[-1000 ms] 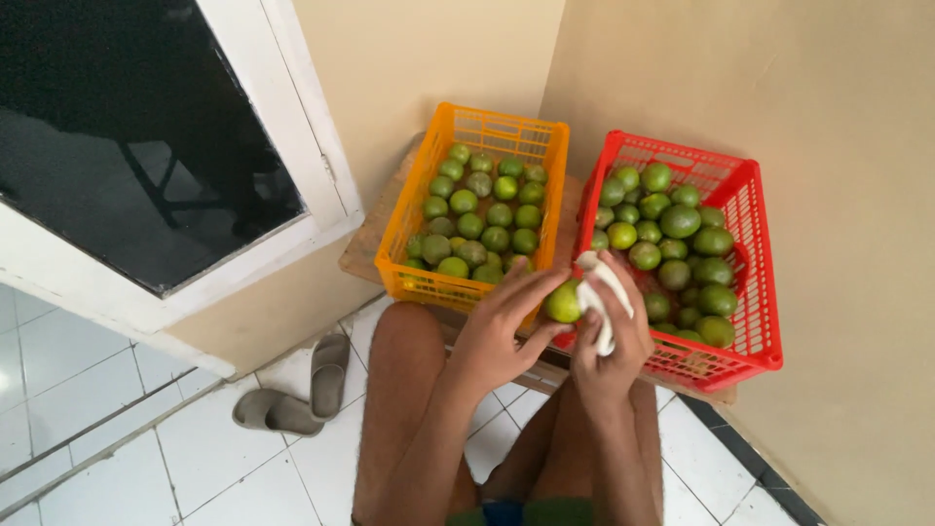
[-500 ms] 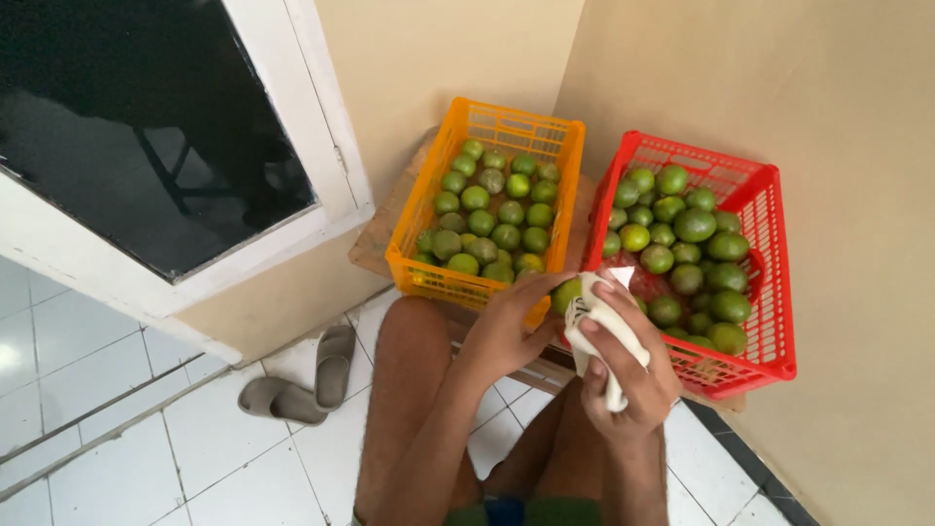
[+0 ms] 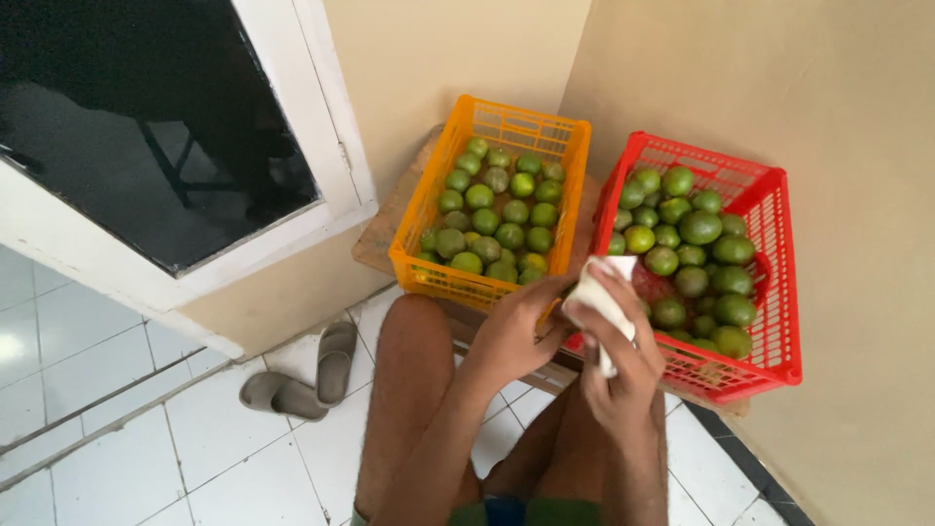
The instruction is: The person sits and wipes green limes with a white cloth. They pick limes from a yellow crate, wipe them, and place them into a red crate, repeating the process for several limes.
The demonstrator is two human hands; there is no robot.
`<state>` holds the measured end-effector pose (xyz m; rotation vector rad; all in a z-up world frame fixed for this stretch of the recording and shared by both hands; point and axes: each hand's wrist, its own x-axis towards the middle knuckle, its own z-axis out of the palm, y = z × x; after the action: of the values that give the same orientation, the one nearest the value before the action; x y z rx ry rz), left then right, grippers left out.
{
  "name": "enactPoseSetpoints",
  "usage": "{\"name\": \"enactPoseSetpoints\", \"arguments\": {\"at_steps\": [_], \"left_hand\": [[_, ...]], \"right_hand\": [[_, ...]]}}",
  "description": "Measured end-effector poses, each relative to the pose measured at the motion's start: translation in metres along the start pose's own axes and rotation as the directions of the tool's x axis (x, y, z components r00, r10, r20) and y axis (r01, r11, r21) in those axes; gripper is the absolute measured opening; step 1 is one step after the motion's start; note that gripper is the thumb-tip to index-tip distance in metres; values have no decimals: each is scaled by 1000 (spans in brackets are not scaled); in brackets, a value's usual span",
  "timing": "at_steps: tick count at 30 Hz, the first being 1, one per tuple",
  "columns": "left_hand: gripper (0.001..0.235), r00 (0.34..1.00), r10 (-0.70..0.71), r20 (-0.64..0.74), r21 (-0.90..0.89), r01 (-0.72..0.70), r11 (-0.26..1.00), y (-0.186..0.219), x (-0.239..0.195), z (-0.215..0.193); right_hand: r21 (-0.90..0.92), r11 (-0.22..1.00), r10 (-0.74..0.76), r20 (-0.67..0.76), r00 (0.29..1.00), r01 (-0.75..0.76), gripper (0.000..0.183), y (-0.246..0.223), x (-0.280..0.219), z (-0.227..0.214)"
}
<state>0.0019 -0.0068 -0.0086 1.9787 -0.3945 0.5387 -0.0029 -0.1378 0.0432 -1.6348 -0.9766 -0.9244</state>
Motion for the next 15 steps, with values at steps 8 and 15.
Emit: {"name": "enactPoseSetpoints", "arguments": {"at_steps": [8,15], "left_hand": [[53,996,87,-29,-239,-92,967,38,-2,-39],[52,998,65,14,-277,-59,959,32,1,-22]], "right_hand": [[-111,992,52,-81,995,-61,38,54,-21,-31],[-63,983,167,-103,981,-174,40,68,-41,-15]]}}
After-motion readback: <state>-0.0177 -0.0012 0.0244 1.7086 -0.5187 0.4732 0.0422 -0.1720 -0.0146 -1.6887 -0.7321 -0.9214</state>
